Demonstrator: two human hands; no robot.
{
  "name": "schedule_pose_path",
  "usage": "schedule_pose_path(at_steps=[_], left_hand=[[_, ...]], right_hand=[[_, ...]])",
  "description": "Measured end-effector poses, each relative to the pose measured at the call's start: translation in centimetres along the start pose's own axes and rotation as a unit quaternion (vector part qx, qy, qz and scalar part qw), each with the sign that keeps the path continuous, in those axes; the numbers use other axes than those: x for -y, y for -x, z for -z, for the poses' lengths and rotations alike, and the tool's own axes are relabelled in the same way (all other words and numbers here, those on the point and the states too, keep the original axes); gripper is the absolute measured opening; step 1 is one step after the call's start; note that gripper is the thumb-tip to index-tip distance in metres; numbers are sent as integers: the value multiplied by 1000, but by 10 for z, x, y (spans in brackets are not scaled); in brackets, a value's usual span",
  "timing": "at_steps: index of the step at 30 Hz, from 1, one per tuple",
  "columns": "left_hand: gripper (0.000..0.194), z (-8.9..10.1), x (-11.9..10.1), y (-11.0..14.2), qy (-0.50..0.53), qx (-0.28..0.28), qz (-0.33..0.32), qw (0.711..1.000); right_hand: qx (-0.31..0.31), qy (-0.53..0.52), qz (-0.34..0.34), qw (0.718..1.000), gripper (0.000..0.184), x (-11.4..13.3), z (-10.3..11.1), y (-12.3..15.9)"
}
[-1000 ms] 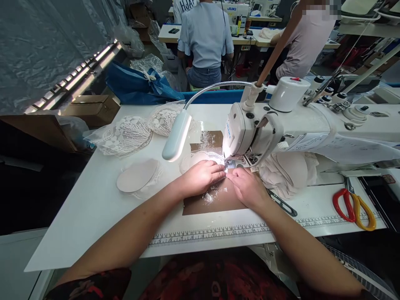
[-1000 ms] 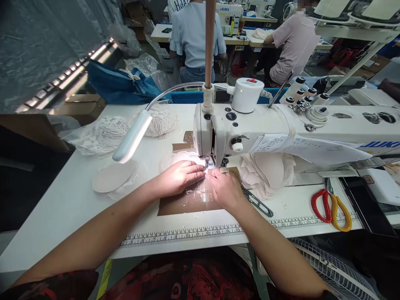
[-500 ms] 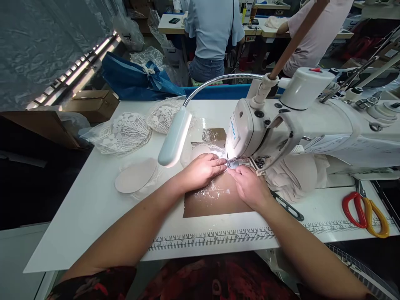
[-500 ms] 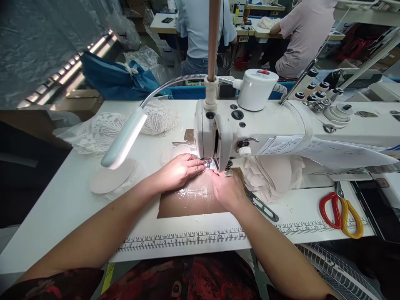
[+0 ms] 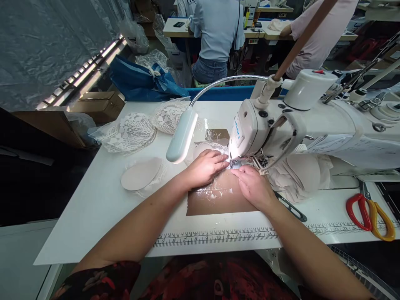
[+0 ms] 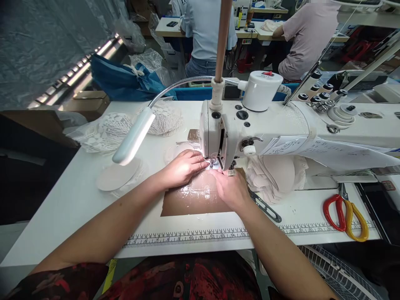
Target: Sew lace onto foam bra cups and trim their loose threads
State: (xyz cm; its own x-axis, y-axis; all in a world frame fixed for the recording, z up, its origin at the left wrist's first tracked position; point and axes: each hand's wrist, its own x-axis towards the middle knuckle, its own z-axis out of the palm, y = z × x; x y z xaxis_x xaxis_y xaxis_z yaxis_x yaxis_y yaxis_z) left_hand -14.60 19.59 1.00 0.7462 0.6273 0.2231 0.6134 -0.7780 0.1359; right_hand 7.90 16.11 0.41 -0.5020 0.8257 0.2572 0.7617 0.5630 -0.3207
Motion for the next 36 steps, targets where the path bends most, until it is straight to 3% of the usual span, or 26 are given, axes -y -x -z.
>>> schedule_pose_path(at_steps=[5, 10, 18, 28, 36], left_hand=[[29, 14, -11, 5, -57, 25, 56, 996], [35, 24, -29, 11, -56, 69, 91, 992], [34, 15, -35, 10, 7, 23, 51, 998], [38, 13, -31, 11, -2, 40, -13, 999], [45, 11, -30, 9, 0, 58, -1, 998]], right_hand=[[-5, -24, -4, 1000, 40, 2, 5, 0], [-9, -47, -5, 999, 40, 1, 9, 1], [-11, -59, -15, 998, 38, 0, 10, 3], [9, -28, 21, 999, 40, -1, 5, 5], [3, 49, 38, 998, 40, 3, 1, 1]])
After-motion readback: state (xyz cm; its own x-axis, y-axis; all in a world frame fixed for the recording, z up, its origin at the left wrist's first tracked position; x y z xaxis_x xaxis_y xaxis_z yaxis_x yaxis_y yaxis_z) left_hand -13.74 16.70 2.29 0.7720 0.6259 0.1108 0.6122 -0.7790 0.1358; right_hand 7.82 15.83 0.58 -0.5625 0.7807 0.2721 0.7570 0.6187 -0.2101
